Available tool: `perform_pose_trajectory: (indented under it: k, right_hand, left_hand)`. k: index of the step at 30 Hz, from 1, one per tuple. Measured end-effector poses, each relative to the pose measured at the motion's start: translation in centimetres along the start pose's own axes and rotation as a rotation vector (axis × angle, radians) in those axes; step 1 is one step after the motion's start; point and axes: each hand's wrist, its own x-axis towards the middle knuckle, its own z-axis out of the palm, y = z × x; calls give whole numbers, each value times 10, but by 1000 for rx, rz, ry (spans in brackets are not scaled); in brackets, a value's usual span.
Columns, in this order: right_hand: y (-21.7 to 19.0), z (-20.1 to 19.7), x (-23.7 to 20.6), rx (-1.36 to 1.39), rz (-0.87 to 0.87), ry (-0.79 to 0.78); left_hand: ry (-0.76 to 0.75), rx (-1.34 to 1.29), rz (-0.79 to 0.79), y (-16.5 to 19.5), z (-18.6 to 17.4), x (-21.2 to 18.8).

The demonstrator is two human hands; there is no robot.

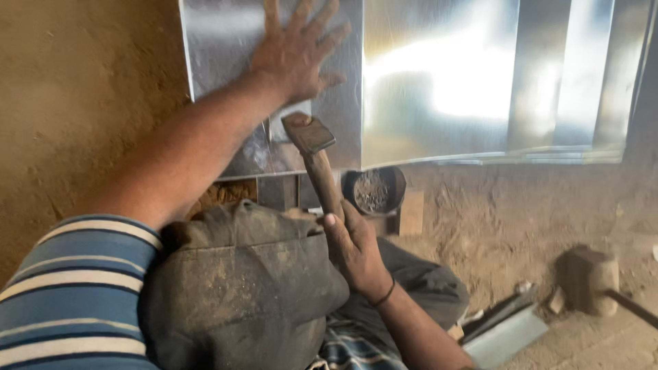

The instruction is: The person sits on the ground and hammers small rectangular sheet metal pieces flat on a steel beam used as an anvil, working one piece at a time with a hammer. They reposition and turn each piece between strikes, then set finished pieces aside and handle larger sheet metal panels.

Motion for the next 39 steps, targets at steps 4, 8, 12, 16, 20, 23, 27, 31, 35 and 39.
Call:
perform_pose_trajectory:
  k: [4, 8, 12, 16, 20, 23, 27, 31, 35, 39]
  right_hand:
    - [16, 4, -2, 90, 63, 44]
    - [27, 8, 4, 325, 235, 54]
    - [23, 0, -7, 217, 325, 60]
    - [35, -16, -57, 82, 244, -2]
    - [84, -23, -114, 142, 302, 5]
    - [119, -21, -138, 158, 388, 50]
    - [141, -14, -135, -67, 442, 177]
    - [148, -3, -116, 49, 499, 171]
    - [160, -7, -106, -245, 374, 35]
    - [168, -51, -74, -243, 219, 51]
  left_hand:
    - [64, 32, -12, -3, 10, 3]
    - [57, 24, -6, -3, 12, 4]
    - [4, -60, -20, -3, -18, 5]
    - [-113, -636, -129, -31, -56, -4]
    - [24, -1298, -318, -69, -60, -50]
    - [168, -1231, -360, -60, -46, -106]
    - [216, -532, -218, -27, -25, -169]
    - [434, -56, 95, -18, -4, -170]
    - [201, -72, 25, -23, 5, -171]
    - [615, -139, -300, -18, -5, -178]
